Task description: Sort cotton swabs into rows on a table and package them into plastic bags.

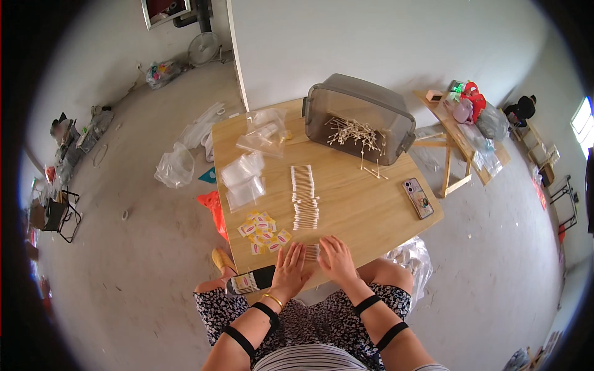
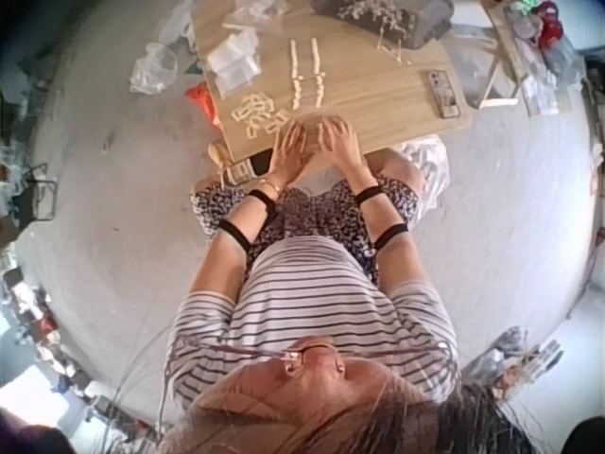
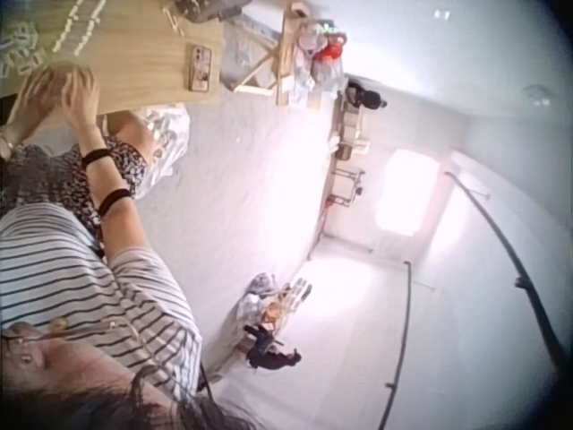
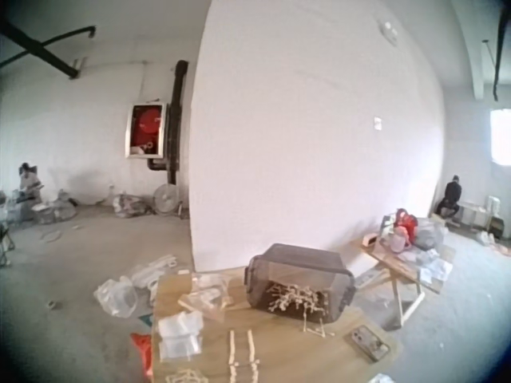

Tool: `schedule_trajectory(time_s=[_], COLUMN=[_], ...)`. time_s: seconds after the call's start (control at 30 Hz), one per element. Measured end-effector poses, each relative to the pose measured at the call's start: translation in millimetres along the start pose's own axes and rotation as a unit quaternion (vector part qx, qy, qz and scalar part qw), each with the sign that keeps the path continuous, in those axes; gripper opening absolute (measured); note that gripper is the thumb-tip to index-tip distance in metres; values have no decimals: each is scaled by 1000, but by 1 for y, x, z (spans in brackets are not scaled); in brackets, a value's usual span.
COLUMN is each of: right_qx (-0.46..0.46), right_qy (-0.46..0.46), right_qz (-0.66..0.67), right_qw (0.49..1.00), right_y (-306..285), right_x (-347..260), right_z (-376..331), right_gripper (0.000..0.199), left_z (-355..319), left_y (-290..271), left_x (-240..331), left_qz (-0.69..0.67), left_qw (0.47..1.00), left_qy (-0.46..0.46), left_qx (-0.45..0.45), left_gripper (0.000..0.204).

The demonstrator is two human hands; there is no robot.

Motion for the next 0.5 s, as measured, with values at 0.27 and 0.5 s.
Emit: schedule_trajectory(time_s=[0.27, 0.5], right_qx=[-59, -74], right_qy=[-5, -42], right_qz=[-84, -162], right_qw=[995, 983], right_y=[14, 33], right_x=[-22, -26], right_z=[-18, -18], right_gripper=[94, 92], left_z=[-1, 3], left_y=[-3, 6], left_x=[-16, -3], left_qz=[13, -10], left_qw=[997, 998], left_qy=[-68, -62], left_qx=[21, 28], left_gripper=[89, 95])
Point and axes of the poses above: each hand's wrist, its own z-axis towards the middle knuckle, its own y-axis out of the palm, x = y × z, the point moved 4 cm from there along z, towards the middle knuckle, and after that the axes turned 8 degrees about x, right-handed, at the moved point
